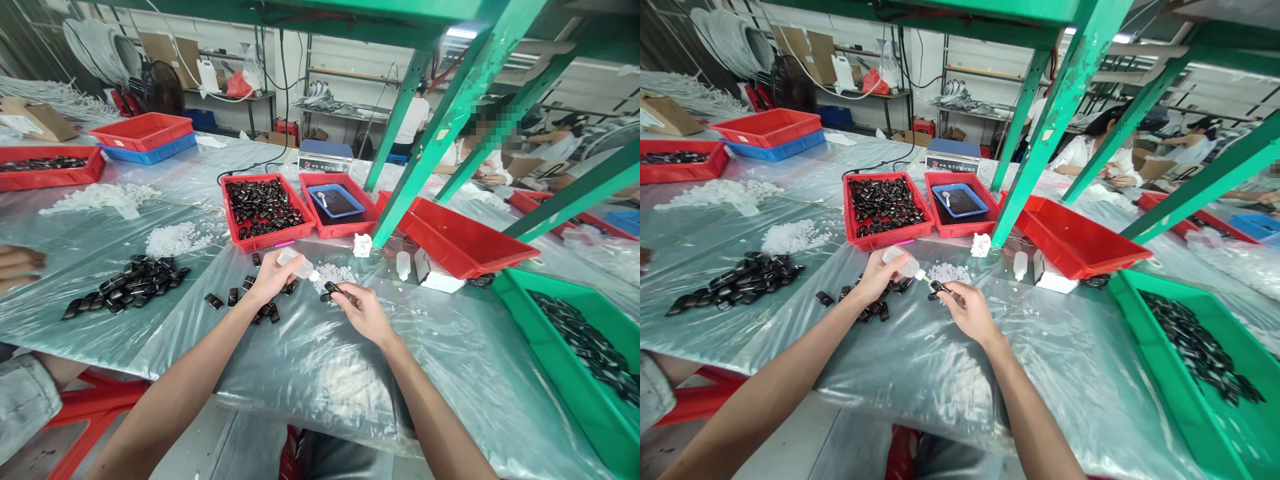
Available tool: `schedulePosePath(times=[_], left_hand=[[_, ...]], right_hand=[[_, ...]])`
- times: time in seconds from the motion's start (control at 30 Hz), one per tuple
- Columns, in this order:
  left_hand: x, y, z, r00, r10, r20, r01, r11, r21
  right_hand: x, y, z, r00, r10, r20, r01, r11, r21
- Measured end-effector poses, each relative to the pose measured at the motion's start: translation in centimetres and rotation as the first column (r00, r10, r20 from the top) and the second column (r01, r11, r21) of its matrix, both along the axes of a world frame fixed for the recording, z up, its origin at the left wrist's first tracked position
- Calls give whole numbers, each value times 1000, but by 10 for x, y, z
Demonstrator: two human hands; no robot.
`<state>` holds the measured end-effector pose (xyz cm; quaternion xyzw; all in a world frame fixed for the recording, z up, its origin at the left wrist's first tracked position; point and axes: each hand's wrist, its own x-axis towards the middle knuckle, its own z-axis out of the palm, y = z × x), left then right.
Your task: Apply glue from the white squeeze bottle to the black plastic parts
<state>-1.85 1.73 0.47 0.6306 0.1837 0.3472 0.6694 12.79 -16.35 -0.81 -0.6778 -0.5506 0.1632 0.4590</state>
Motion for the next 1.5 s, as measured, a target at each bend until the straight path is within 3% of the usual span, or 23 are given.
schedulePosePath(times=[0.2,0.5,0.8,1.2,1.5], left_hand=[[0,-1,0,1000,21,6,-22,997,72],[-6,-6,11,997,73,3,-72,974,216],[-9,-4,8,996,91,3,-87,943,321],[-7,-3,8,999,39,32,-45,976,215],[-10,-6,9,995,98,33,-103,935,340]], right_hand=[[1,0,-1,1000,-12,-3,12,1000,2],[1,0,-2,1000,-8,-7,8,1000,-10],[3,1,-3,1000,0,5,0,1000,12],[1,0,-3,998,9,-59,-7,999,34],[1,1,-2,998,-8,-68,10,1000,15]])
